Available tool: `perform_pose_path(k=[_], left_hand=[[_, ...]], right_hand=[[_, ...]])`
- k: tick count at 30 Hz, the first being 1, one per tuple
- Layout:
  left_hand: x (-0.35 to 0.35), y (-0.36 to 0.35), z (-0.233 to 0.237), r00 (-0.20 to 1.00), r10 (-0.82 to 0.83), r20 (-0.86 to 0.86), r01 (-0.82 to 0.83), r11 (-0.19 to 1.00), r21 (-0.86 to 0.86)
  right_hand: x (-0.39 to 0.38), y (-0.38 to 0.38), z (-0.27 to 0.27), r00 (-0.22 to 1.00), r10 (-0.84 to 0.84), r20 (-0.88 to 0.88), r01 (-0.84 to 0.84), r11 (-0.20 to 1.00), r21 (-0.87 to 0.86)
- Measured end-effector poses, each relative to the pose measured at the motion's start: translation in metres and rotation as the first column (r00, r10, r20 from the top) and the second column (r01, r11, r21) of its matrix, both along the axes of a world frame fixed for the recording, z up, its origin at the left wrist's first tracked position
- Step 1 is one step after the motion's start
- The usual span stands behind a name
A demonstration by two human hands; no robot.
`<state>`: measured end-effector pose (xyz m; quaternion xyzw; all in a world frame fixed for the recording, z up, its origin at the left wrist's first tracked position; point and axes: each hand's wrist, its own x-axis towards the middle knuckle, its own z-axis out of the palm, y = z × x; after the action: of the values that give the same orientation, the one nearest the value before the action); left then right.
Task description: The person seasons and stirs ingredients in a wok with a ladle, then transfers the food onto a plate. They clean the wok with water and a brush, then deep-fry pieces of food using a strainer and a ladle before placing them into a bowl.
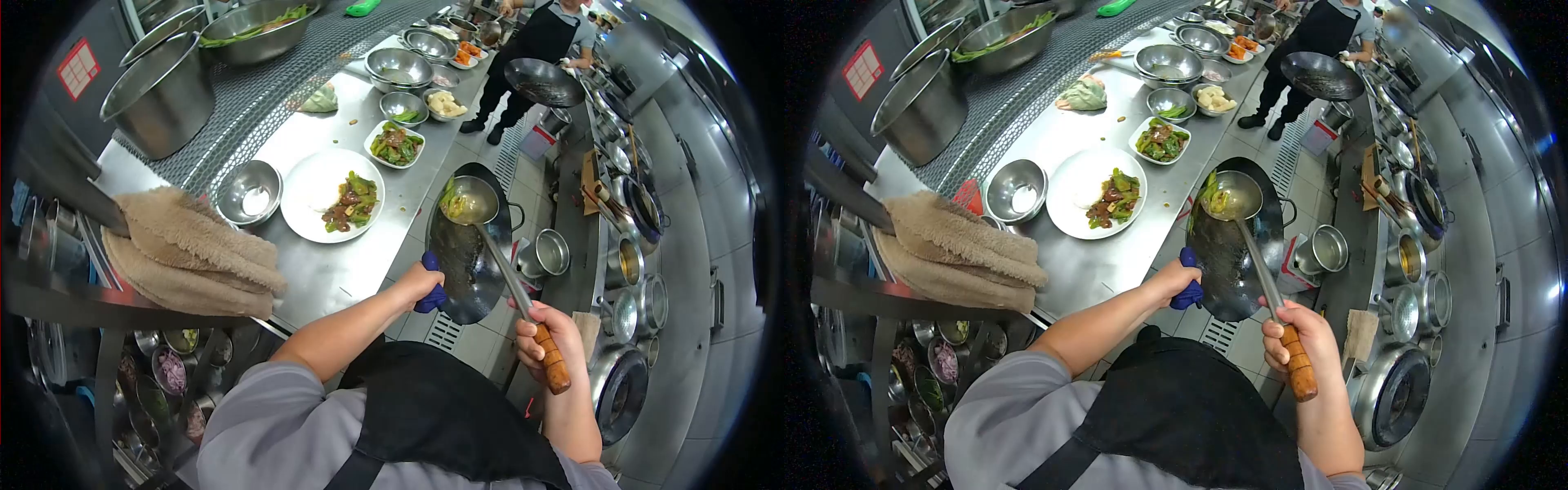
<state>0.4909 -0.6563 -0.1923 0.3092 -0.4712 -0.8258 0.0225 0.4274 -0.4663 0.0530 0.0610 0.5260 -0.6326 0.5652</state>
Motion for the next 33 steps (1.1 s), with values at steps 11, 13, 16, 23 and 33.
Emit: perform_pose_path(k=[11, 13, 16, 23, 33], left_hand=[[0.014, -0.025, 0.02, 1.0, 0.009, -0.009, -0.007, 0.968, 0.249], [0.022, -0.019, 0.032, 0.999, 0.039, -0.007, -0.036, 0.964, 0.264], [0.038, -0.014, 0.055, 0.999, 0.031, 0.031, -0.039, 0.956, 0.292], [0.053, -0.003, 0.051, 0.999, 0.046, 0.021, -0.05, 0.924, 0.378], [0.049, -0.015, 0.054, 0.998, 0.064, 0.003, -0.061, 0.935, 0.349]], right_hand=[[-0.02, -0.082, 0.013, 0.912, 0.151, -0.381, -0.154, 0.988, 0.023], [-0.029, -0.111, -0.011, 0.801, 0.287, -0.526, -0.269, 0.956, 0.114], [-0.036, -0.147, -0.044, 0.612, 0.405, -0.679, -0.346, 0.91, 0.231], [-0.064, -0.163, -0.089, -0.034, 0.55, -0.835, -0.2, 0.815, 0.545], [-0.053, -0.097, -0.015, 0.794, 0.106, -0.598, -0.102, 0.994, 0.04]])
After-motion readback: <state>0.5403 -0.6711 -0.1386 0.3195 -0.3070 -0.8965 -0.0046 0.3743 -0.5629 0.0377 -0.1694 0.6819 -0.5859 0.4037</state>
